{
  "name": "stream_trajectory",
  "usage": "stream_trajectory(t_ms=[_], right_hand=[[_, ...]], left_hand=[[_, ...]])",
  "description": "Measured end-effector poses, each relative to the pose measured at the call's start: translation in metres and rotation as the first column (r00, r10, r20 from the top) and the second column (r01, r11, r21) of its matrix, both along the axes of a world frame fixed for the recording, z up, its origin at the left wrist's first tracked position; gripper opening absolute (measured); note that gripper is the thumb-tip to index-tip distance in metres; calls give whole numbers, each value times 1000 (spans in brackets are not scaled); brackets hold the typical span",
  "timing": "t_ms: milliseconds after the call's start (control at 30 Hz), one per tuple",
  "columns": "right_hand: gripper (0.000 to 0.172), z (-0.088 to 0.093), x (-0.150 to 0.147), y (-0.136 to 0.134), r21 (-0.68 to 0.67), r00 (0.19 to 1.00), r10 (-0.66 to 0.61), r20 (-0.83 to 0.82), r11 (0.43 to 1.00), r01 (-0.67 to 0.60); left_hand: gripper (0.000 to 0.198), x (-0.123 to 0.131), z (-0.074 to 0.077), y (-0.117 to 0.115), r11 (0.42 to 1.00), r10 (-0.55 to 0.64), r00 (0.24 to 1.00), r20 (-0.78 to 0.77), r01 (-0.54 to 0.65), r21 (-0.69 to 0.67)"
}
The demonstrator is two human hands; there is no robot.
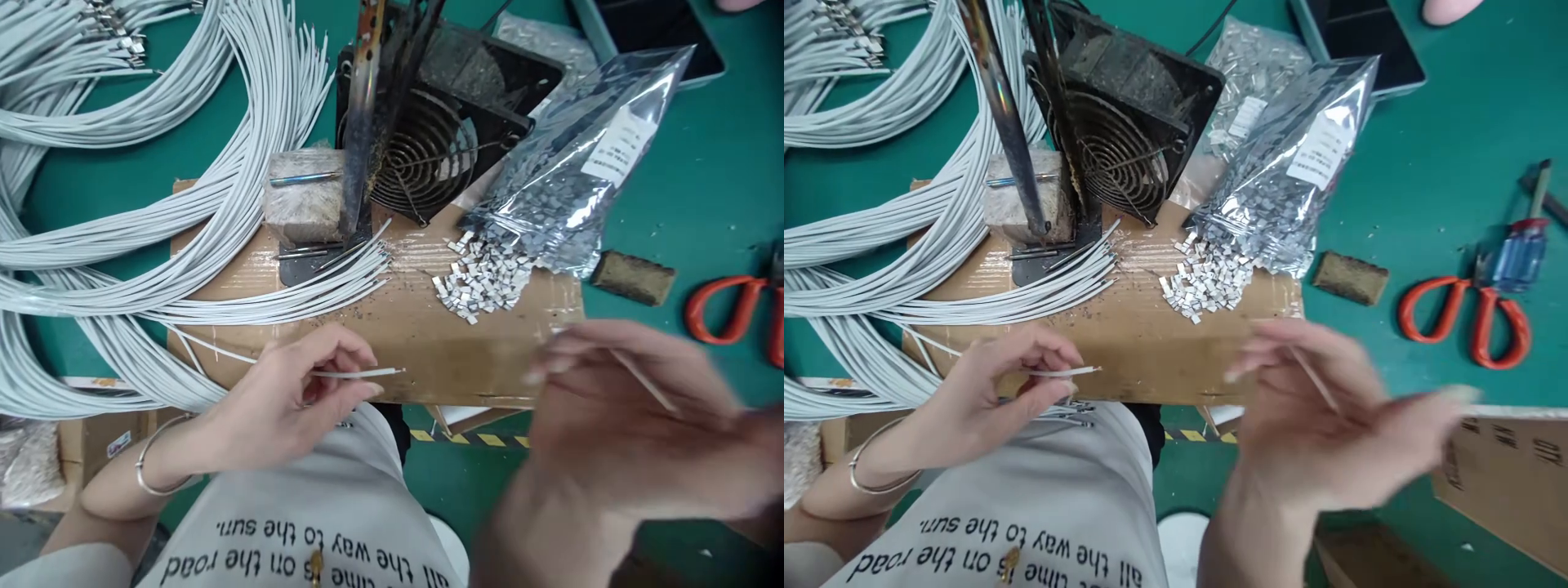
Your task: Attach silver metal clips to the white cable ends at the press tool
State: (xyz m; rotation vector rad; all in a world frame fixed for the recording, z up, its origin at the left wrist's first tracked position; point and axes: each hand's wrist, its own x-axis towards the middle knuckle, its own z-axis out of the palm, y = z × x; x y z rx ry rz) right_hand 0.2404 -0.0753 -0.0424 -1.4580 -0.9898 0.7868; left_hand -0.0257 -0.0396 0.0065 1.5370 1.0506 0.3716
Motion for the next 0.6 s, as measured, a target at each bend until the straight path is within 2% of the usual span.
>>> stream_trajectory(t_ms=[33,67,133,200,333,600], right_hand=[[64,-2,-13,3,17,995,-27,-100,999,28],[62,-2,-26,2,-15,989,21,-145,1000,-23],[34,0,-46,-5,-58,989,53,-139,996,-62],[19,2,-57,-11,-84,983,127,-134,987,-139],[25,3,-63,-9,-41,940,284,-187,954,-297],[31,1,-67,-5,-26,898,299,-323,946,-325]], left_hand=[[10,6,-1,1,998,55,998,22,-55,-14],[8,10,-1,2,994,109,993,37,-108,-21],[8,17,-3,3,981,196,979,62,-194,-25],[10,20,-5,2,970,243,966,90,-242,-24],[8,24,-8,0,955,295,945,142,-295,-16],[13,25,-8,-1,941,339,925,171,-330,-79]])
